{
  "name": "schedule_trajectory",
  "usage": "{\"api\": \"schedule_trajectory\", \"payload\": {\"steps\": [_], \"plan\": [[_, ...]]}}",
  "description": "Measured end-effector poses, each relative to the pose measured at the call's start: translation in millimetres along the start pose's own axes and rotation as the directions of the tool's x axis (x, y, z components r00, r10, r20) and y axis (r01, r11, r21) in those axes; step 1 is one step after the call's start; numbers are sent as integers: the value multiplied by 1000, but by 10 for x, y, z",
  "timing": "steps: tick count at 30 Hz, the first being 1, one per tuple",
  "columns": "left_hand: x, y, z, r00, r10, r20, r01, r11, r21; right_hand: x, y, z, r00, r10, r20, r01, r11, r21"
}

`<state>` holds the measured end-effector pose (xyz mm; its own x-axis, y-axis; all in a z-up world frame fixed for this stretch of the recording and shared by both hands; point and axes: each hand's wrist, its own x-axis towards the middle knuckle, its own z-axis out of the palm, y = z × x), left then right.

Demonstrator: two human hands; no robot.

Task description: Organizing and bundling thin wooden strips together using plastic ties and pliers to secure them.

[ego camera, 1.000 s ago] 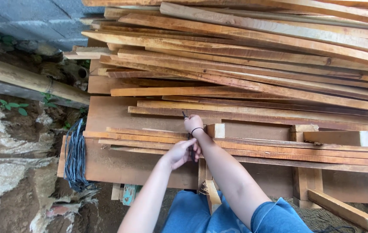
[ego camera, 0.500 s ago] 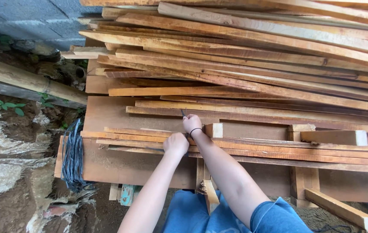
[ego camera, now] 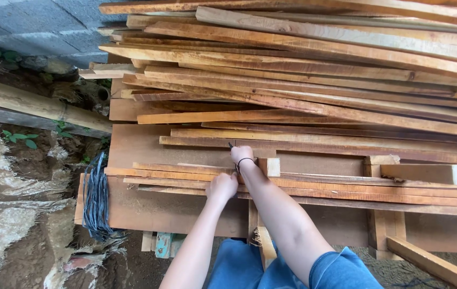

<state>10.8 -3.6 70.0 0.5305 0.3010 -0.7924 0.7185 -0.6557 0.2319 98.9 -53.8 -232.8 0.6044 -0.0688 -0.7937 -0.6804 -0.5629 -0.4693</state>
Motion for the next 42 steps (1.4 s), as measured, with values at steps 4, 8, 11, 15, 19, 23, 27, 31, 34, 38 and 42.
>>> {"api": "schedule_trajectory", "payload": {"steps": [4,8,11,15,19,23,27,31,34,38,42], "plan": [[180,23,-41,993,-63,98,68,997,-47,13,30,23,1000,-9,-13,9,1000,3],[89,137,-173,978,-113,175,129,989,-78,-344,-121,-141,993,-100,-67,98,995,-30],[-85,249,-267,975,-120,189,137,987,-82,-954,-331,-399,954,-283,-103,281,959,-37],[-102,254,-254,967,-138,213,164,980,-110,-1439,-303,-716,902,-429,52,432,885,-175],[-120,261,-342,968,-100,229,114,992,-49,-1227,163,-686,744,-668,24,654,720,-232],[-207,278,-385,974,-76,214,87,995,-41,-1453,59,-835,683,-730,21,722,671,-169],[-96,202,-319,974,-67,215,78,996,-45,-1670,-26,-960,584,-810,-41,811,584,11],[-98,217,-337,974,-74,215,85,996,-41,-1710,-13,-957,625,-780,-32,778,619,108],[-51,177,-306,973,-76,216,87,996,-38,-1689,3,-919,664,-747,-20,734,647,206],[-67,194,-284,973,-87,212,98,994,-41,-1777,-125,-1009,678,-735,4,703,650,289],[-55,171,-256,980,-88,178,94,995,-23,-1751,-141,-991,699,-715,19,701,690,183]]}}
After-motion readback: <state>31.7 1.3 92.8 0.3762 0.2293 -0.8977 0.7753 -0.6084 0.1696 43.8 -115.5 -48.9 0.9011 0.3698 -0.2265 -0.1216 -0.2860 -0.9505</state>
